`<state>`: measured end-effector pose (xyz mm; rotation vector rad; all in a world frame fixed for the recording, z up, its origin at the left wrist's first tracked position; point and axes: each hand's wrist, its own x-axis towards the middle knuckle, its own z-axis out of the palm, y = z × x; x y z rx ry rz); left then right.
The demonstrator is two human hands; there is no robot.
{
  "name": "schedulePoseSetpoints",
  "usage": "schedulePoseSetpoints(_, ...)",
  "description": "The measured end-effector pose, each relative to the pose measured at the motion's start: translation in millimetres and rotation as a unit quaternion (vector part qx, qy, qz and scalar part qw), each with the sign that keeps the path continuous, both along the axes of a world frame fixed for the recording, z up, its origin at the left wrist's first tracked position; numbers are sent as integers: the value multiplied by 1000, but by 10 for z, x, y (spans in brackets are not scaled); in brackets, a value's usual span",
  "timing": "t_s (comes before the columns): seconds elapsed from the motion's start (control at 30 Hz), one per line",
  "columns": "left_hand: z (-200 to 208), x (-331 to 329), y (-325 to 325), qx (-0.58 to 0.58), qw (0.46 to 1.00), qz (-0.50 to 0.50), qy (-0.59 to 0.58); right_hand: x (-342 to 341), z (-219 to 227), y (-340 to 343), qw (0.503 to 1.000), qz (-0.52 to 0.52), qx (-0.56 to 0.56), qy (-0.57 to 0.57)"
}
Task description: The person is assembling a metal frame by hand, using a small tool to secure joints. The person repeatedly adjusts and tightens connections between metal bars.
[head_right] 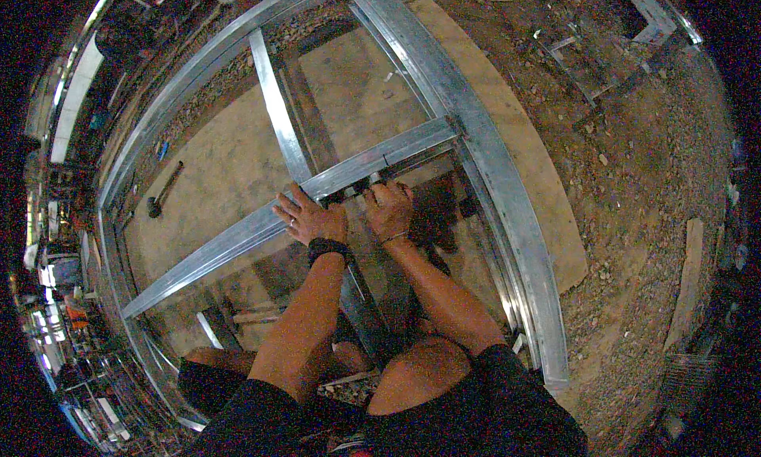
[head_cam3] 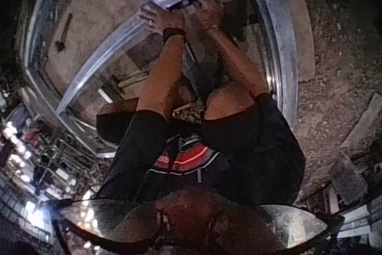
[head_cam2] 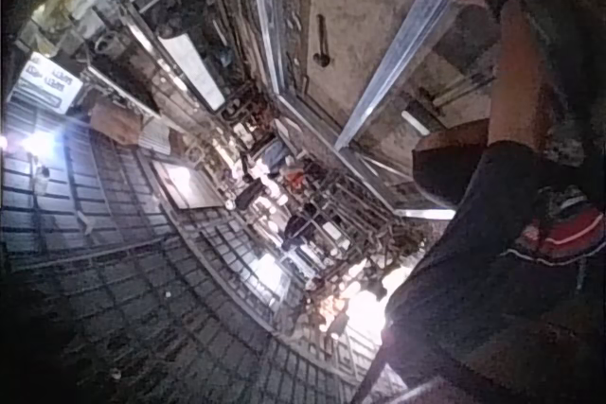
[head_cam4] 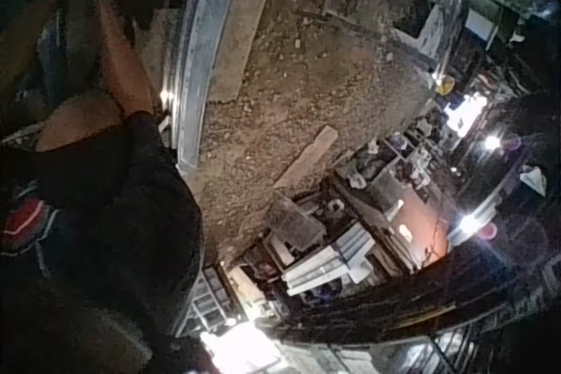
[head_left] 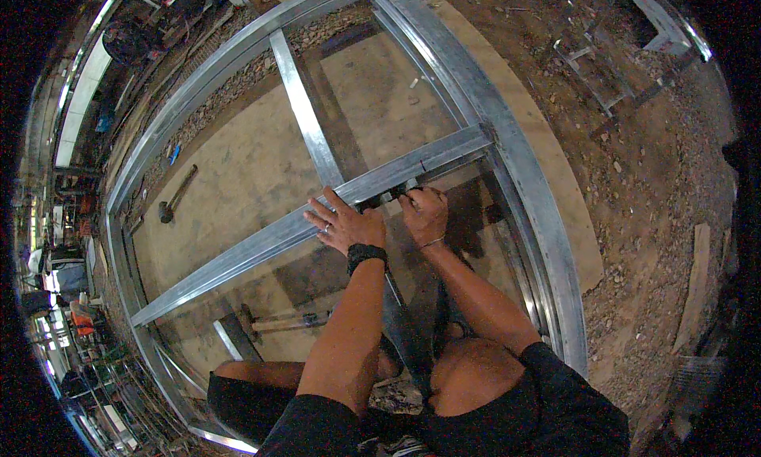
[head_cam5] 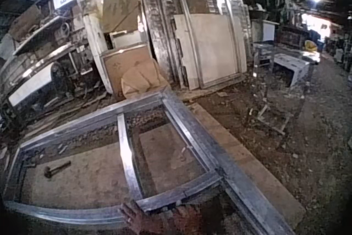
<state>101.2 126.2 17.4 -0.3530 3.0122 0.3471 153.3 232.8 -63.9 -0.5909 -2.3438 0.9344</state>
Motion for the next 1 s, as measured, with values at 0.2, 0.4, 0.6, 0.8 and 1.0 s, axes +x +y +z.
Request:
schedulePoseSetpoints(0.2, -43, 7, -26, -6, 1000, -6, 14, -8, 56, -14, 999, -29, 16, 27)
schedulePoseSetpoints(0.4, 4, -1, 20, -14, 1000, -6, -8, 28, 19, 227, 998, -63, 0, -17)
schedulePoseSetpoints(0.6, -18, 7, -36, -5, 1000, -5, -8, 43, 18, 736, 980, -183, -77, -12)
schedulePoseSetpoints(0.8, -15, 11, 17, 0, 1000, -1, -2, 62, -63, 1152, 963, -262, -57, -16)
schedulePoseSetpoints(1.0, -16, -5, -13, 0, 1000, 2, -10, 21, -24, 1119, 957, -287, -48, 0)
